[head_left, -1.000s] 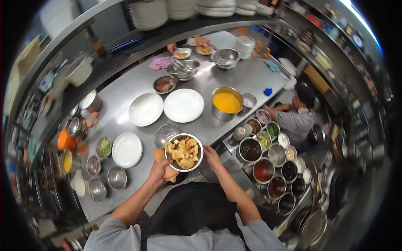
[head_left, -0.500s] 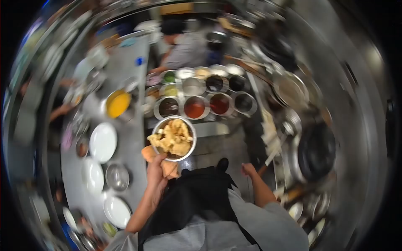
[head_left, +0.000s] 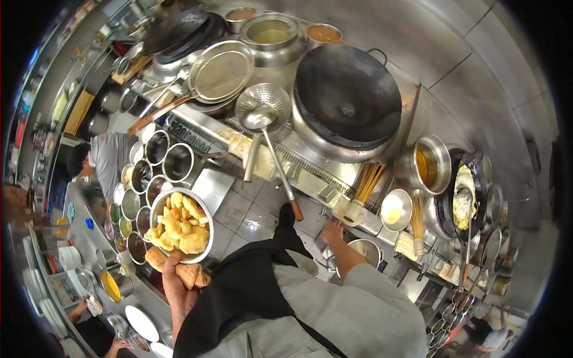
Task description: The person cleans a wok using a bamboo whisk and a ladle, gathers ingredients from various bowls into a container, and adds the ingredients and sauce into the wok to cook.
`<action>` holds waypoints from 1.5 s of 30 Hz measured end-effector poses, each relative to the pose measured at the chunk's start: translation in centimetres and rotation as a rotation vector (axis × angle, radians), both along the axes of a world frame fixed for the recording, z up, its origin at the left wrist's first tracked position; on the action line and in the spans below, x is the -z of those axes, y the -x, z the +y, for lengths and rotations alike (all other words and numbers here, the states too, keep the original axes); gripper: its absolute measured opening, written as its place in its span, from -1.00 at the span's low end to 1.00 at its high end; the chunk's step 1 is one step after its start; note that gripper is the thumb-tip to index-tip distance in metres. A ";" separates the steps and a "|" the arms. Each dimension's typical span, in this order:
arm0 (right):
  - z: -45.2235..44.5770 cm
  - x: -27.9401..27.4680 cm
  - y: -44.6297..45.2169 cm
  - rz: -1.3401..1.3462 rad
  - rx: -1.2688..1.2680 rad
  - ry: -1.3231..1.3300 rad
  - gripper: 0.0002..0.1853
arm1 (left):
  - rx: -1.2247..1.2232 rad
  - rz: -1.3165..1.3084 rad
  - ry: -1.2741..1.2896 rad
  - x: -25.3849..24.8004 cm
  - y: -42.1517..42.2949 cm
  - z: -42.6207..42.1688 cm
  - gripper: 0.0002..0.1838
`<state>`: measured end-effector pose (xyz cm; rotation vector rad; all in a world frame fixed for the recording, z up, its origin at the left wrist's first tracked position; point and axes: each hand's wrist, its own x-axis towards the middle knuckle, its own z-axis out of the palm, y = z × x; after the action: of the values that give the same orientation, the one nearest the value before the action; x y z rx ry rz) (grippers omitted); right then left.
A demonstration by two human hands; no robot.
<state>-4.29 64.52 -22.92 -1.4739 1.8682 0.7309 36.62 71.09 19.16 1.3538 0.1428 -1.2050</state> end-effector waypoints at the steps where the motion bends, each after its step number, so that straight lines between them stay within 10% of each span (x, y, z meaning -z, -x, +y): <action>1: 0.3 1.3 0.6 -0.041 0.030 0.082 -0.04 | 0.022 0.004 -0.010 -0.2 1.4 -1.9 -0.63; 7: -5.5 -0.8 -1.0 -0.394 0.182 -0.163 -0.31 | 0.185 0.028 0.006 1.2 4.8 -8.5 -0.57; 10: -7.6 -7.1 -10.3 -1.351 0.874 -0.130 -0.33 | 0.284 0.031 0.002 1.8 6.3 -10.8 -0.59; 14: -10.8 -18.1 -14.0 -1.372 0.685 0.171 -0.72 | 0.463 0.112 0.000 1.4 7.7 -13.9 -0.59; 21: -13.9 -34.1 -7.6 -1.647 1.009 -0.185 -0.82 | 0.513 0.032 0.052 3.0 7.0 -20.2 -0.61; 30: -12.7 -37.7 -9.7 -1.978 1.262 0.099 -0.88 | 0.713 0.095 0.073 4.6 5.2 -29.7 -0.58; 41: -3.8 -38.6 -1.7 -0.779 1.342 1.086 -0.66 | 1.181 -0.023 0.037 5.8 5.7 -35.8 -0.70; 45: -4.2 -33.8 0.3 -0.537 1.431 1.173 -0.71 | 1.503 0.037 -0.043 14.4 6.5 -44.6 -0.74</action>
<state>-4.60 60.31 10.89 -0.3034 2.2323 -1.4286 30.11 26.52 4.74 1.4195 -1.0032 -2.4235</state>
